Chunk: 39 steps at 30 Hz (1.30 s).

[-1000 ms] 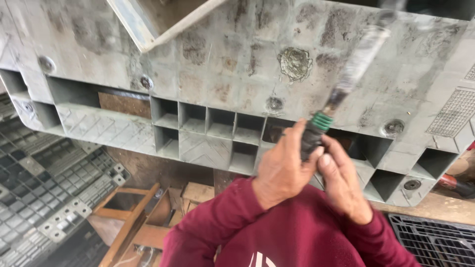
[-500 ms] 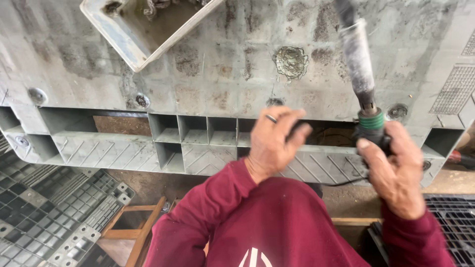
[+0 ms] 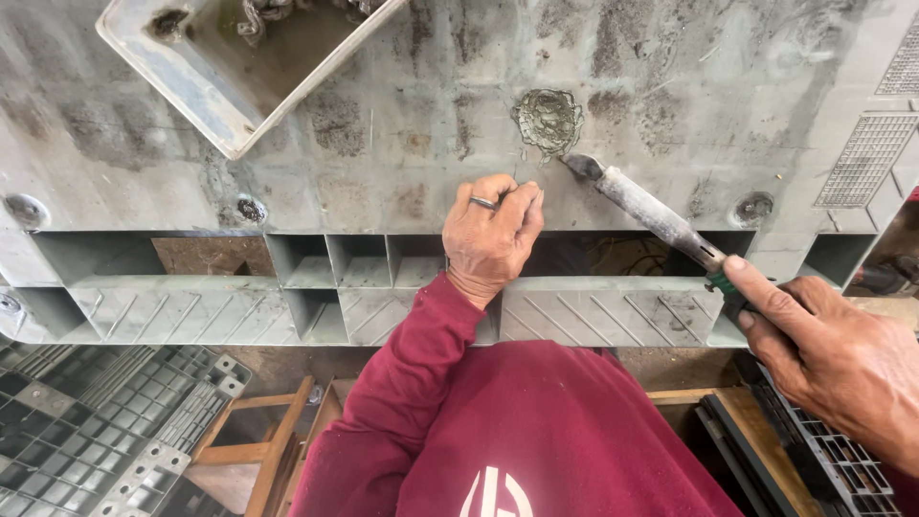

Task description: The person uses a soldering iron to heat a specific spot on a large metal structure. They wipe the heated area with a cloth to remove residue. The person then sharpens a metal file on a stone and uses the file to scrape and smooth the same spot on the metal structure.

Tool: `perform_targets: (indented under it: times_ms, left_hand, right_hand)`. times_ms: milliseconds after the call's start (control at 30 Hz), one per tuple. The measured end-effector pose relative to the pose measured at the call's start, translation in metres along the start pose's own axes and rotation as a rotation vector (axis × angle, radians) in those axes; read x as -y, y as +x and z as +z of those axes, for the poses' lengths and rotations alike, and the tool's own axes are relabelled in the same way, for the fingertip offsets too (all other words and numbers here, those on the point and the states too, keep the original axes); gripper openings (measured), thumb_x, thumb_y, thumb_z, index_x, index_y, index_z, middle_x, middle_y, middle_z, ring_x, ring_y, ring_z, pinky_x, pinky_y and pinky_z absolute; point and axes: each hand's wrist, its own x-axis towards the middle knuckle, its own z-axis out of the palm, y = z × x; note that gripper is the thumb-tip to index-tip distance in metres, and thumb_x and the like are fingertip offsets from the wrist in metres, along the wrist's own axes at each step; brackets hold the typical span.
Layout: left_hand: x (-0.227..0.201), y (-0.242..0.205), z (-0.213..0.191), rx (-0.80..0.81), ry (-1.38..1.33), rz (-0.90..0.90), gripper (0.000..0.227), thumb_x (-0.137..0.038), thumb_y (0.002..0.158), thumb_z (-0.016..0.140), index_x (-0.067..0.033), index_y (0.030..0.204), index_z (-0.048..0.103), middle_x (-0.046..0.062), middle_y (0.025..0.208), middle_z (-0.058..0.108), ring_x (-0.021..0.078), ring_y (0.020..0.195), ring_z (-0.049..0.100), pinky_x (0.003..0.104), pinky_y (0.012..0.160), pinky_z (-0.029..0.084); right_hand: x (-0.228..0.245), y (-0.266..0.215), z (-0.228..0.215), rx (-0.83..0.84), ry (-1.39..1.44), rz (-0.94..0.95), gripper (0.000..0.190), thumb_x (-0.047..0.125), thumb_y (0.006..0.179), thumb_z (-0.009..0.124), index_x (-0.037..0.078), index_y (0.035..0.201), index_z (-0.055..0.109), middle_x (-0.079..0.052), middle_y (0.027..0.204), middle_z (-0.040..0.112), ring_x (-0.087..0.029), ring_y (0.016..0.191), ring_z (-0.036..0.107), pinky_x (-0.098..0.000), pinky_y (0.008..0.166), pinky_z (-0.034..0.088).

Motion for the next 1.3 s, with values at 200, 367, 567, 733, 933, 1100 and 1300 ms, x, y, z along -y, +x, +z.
perform_targets:
  times_ms: [200, 367, 567, 733, 933, 1100, 1300]
  left_hand:
    - [0.0, 0.005, 0.002, -0.001, 0.03, -0.012, 0.023, -0.008, 0.085, 0.085, -0.0127, 0.103, 0.071, 0.0, 0.098, 0.059, 0.0214, 0.077, 0.054, 0.035, 0.069, 0.048]
    - [-0.002, 0.007, 0.004, -0.03, 0.036, -0.028, 0.023, -0.007, 0.083, 0.085, -0.0122, 0.102, 0.073, 0.0, 0.096, 0.059, 0.0216, 0.077, 0.056, 0.034, 0.067, 0.048]
    - [0.0, 0.007, 0.003, -0.047, 0.018, -0.027, 0.023, -0.006, 0.084, 0.086, -0.0106, 0.102, 0.072, 0.0, 0.097, 0.06, 0.0211, 0.076, 0.056, 0.034, 0.067, 0.049]
    - [0.0, 0.006, 0.004, -0.043, 0.007, -0.036, 0.023, -0.006, 0.083, 0.086, -0.0107, 0.101, 0.073, 0.0, 0.096, 0.06, 0.0211, 0.075, 0.056, 0.034, 0.067, 0.048]
    - [0.0, 0.006, 0.003, -0.043, 0.021, -0.036, 0.024, -0.006, 0.083, 0.086, -0.0115, 0.101, 0.072, 0.0, 0.097, 0.06, 0.0213, 0.076, 0.056, 0.034, 0.067, 0.048]
    - [-0.001, 0.009, 0.003, -0.047, 0.024, -0.044, 0.024, -0.006, 0.083, 0.086, -0.0116, 0.101, 0.072, 0.0, 0.097, 0.06, 0.021, 0.077, 0.056, 0.034, 0.067, 0.049]
    - [-0.001, 0.008, 0.002, -0.046, 0.025, -0.032, 0.024, -0.006, 0.082, 0.086, -0.0109, 0.101, 0.073, 0.0, 0.097, 0.06, 0.0208, 0.077, 0.056, 0.034, 0.067, 0.049]
  right_hand:
    - [-0.001, 0.019, -0.026, 0.214, -0.194, 0.02, 0.074, 0.032, 0.098, 0.064, 0.026, 0.163, 0.03, -0.002, 0.074, 0.056, -0.012, 0.048, 0.052, -0.0303, 0.043, 0.048]
    - [-0.014, 0.031, -0.039, -0.15, 0.052, -0.264, 0.075, 0.013, 0.088, 0.066, 0.014, 0.159, 0.044, -0.007, 0.064, 0.05, -0.016, 0.046, 0.044, -0.0346, 0.04, 0.04]
    - [-0.019, 0.028, -0.034, 0.137, -0.121, -0.138, 0.077, 0.024, 0.093, 0.069, 0.027, 0.162, 0.035, -0.002, 0.067, 0.049, -0.014, 0.044, 0.047, -0.0334, 0.04, 0.045]
    - [-0.015, 0.028, -0.037, 0.109, -0.172, -0.141, 0.077, 0.025, 0.093, 0.067, 0.026, 0.162, 0.032, -0.004, 0.068, 0.052, -0.015, 0.042, 0.049, -0.0336, 0.039, 0.047]
    - [-0.008, 0.031, -0.041, -0.117, -0.061, -0.188, 0.071, 0.021, 0.092, 0.067, 0.022, 0.158, 0.041, -0.009, 0.07, 0.052, -0.015, 0.038, 0.047, -0.0347, 0.038, 0.045]
    - [-0.007, 0.035, -0.049, 0.259, -0.237, -0.074, 0.08, 0.033, 0.095, 0.062, 0.033, 0.165, 0.023, -0.002, 0.077, 0.054, -0.013, 0.042, 0.054, -0.0321, 0.041, 0.051]
    - [-0.009, 0.04, -0.041, -0.03, -0.214, -0.172, 0.078, 0.026, 0.089, 0.069, 0.029, 0.161, 0.04, -0.006, 0.073, 0.06, -0.017, 0.04, 0.055, -0.0342, 0.039, 0.05]
